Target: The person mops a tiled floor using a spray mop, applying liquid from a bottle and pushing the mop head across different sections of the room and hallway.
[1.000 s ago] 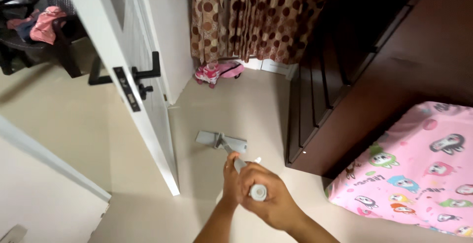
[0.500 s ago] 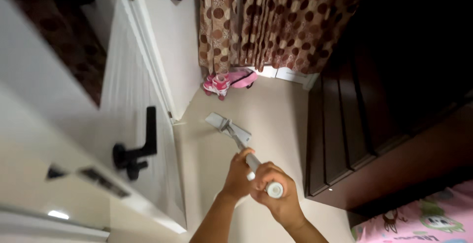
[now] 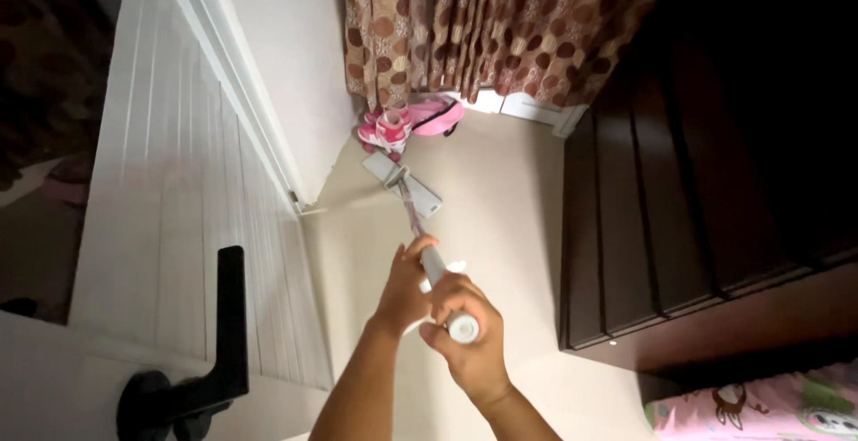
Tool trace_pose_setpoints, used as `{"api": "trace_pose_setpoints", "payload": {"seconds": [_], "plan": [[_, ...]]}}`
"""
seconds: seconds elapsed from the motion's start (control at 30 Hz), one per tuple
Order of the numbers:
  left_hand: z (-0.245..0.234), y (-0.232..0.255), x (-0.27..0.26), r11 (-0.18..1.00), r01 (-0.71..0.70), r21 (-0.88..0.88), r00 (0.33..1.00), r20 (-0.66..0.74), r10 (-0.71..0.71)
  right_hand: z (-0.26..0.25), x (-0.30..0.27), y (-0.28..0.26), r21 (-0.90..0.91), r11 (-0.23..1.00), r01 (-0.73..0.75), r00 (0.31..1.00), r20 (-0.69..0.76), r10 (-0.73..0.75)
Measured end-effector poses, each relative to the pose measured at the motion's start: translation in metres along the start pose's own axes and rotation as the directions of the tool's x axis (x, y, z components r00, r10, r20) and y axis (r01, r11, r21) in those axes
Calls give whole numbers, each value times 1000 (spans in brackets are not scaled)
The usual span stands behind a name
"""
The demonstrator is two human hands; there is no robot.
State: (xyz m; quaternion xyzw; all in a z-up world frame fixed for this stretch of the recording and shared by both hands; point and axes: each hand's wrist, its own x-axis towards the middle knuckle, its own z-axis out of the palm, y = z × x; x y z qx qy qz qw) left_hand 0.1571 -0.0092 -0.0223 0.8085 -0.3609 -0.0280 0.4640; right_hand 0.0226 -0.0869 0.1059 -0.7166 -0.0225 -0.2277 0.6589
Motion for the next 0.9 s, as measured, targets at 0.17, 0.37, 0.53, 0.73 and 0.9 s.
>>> {"api": "trace_pose_setpoints", "payload": {"seconds": [0.17,0.37,0.53,0.73,0.9], "plan": [[-22,-8,-2,987,-85,137,996,32,82,17,11,-12,88,996,-11,999,39,8],[-48,-20,-19,997,50,-56,994,-98,-56,43,16,4,39,996,78,987,141,-83],[-43,-44,-25,959,242,-145,965,-66,-253,53,13,15,-10,998,63,968,243,-59],[-17,-26,-50,983,21,-185,955,-288,-74,31,0,-9,-20,999,46,957,287,-38],[-7,14,-80,999,38,21,953,-300,-30,15,-27,-44,41,998,-57,953,300,42]]}}
